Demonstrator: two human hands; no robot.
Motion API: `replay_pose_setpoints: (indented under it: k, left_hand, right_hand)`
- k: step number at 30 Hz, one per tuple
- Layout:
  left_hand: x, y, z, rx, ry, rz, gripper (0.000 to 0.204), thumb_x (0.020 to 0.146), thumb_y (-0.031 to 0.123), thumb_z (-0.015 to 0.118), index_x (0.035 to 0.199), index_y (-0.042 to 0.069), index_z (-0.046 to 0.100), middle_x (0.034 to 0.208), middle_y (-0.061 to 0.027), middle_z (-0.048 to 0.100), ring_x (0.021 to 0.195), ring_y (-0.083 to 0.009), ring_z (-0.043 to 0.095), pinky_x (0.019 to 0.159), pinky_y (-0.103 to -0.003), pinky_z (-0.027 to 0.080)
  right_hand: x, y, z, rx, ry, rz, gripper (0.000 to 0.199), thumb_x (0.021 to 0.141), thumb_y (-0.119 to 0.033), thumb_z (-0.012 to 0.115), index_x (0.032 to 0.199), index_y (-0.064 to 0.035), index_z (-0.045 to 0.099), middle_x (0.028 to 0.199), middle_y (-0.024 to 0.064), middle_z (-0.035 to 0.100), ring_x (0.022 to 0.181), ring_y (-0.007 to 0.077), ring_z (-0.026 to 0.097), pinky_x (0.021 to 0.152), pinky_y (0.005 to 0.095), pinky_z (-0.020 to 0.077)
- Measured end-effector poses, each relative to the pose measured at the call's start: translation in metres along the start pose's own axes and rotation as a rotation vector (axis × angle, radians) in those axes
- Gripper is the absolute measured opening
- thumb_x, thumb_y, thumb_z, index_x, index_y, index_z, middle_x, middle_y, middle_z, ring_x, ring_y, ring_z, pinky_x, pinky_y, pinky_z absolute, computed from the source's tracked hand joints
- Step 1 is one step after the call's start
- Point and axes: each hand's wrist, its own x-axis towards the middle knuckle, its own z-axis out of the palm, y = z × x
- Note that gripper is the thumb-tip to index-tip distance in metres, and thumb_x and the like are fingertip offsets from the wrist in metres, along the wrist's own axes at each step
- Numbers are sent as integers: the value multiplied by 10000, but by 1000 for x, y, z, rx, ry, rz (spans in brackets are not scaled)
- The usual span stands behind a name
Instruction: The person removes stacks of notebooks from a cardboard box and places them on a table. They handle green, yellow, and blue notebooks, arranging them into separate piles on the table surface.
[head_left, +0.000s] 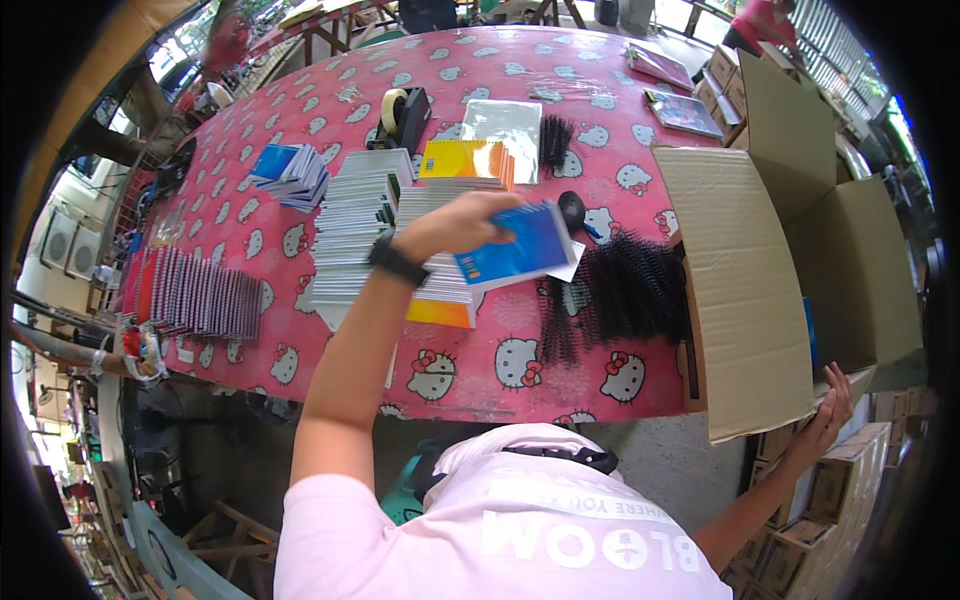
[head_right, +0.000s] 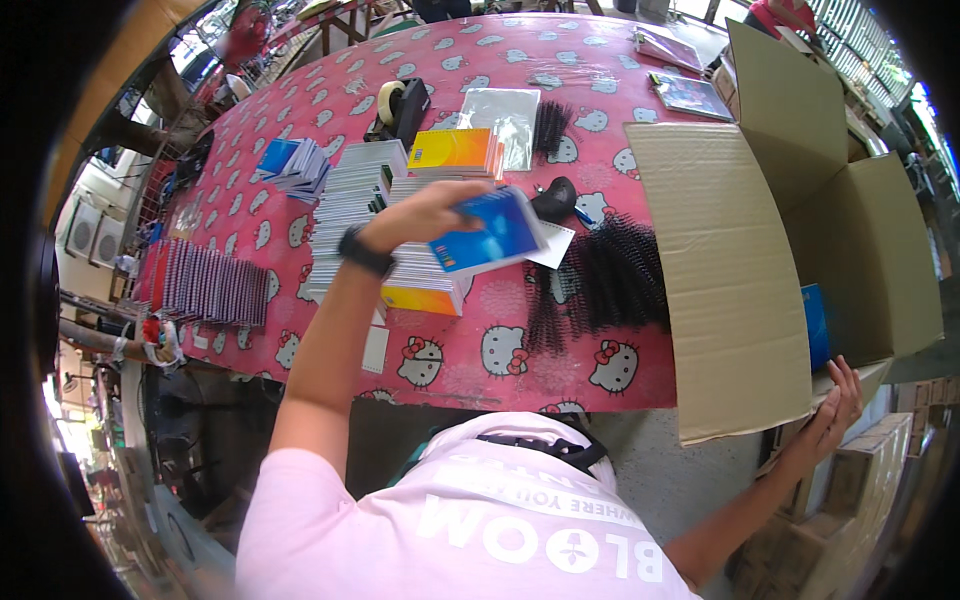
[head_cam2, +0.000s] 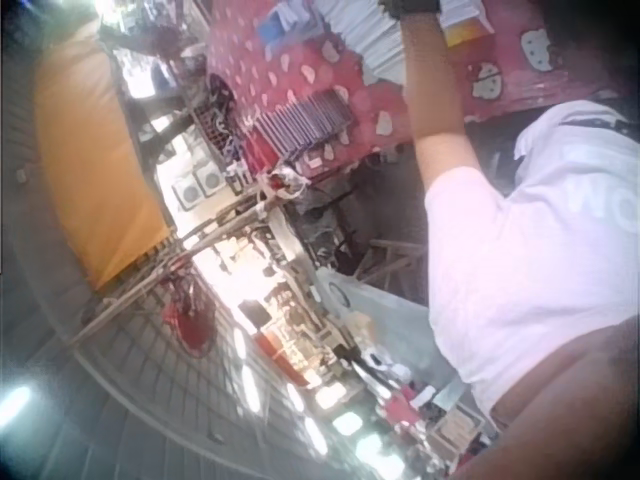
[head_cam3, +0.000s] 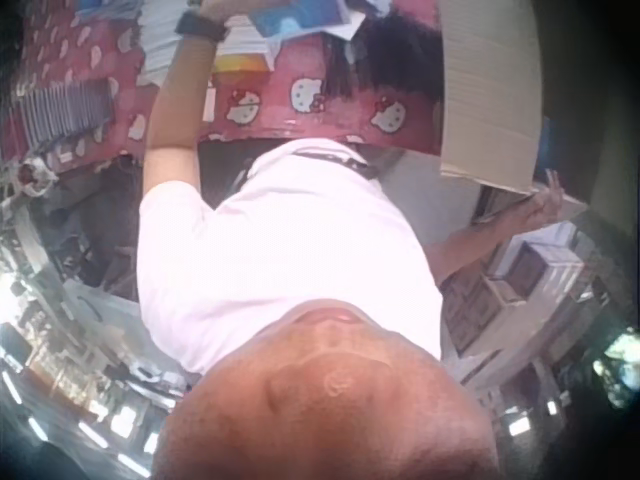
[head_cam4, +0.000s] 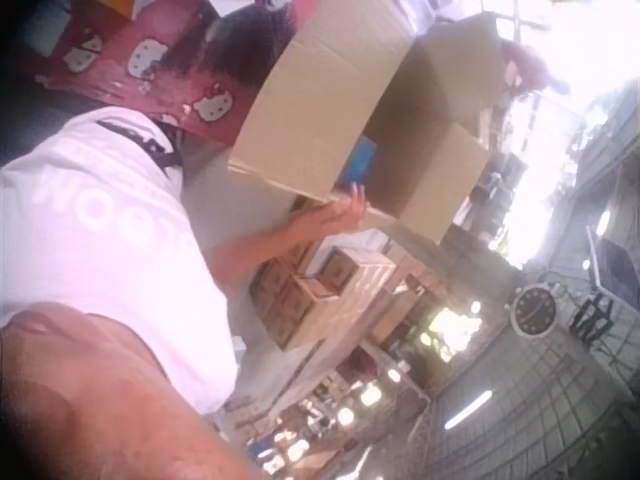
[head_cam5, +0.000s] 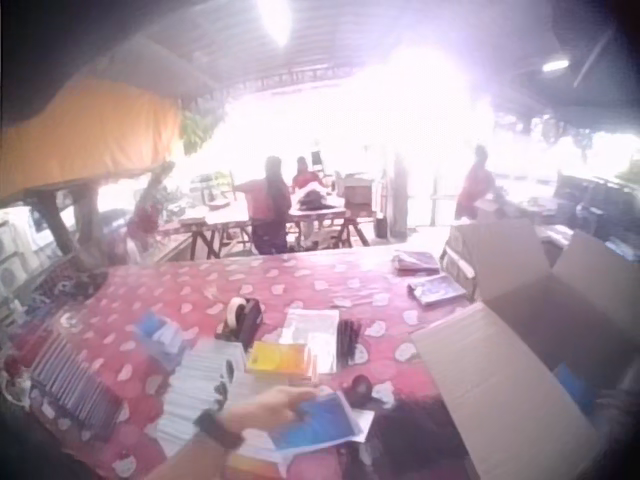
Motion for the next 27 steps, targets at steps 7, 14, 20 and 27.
replay_pose_setpoints:
  k: [7,14,20,27]
  left_hand:
    - [134,-65,87,876,-528,-68,587,658,125,676,1220,205,526,1126,-59,592,1043,-281,563,806,-528,451]
    - [130,-63,94,657,-381,-89,549,583,70,749,1094,139,560,1042,-94,594,1002,-288,570,780,-420,492]
    - [35,-11,53,263,395,414,201,610,-45,633,770,65,580,845,-98,518,826,-292,546,732,-370,443]
    - [-76,37,51,439,674,343,240,632,-48,571,823,98,584,842,-60,589,833,-230,588,801,-390,429]
  right_hand:
    - [-2,-6,7,-25,23,-9,412,945,-250,266,1062,-12,582,1207,110,536,1233,277,355,1038,405,230]
    - [-8,-16,11,-38,67,100,445,957,-280,226,1089,-10,555,1252,109,503,1258,256,340,1054,379,225]
    - [-7,-12,16,-9,132,106,466,953,-302,225,1047,-8,573,1216,111,528,1242,268,348,1043,407,230]
    - [-8,1,20,8,147,129,527,950,-340,201,1090,24,555,1228,121,520,1224,268,373,1046,402,246]
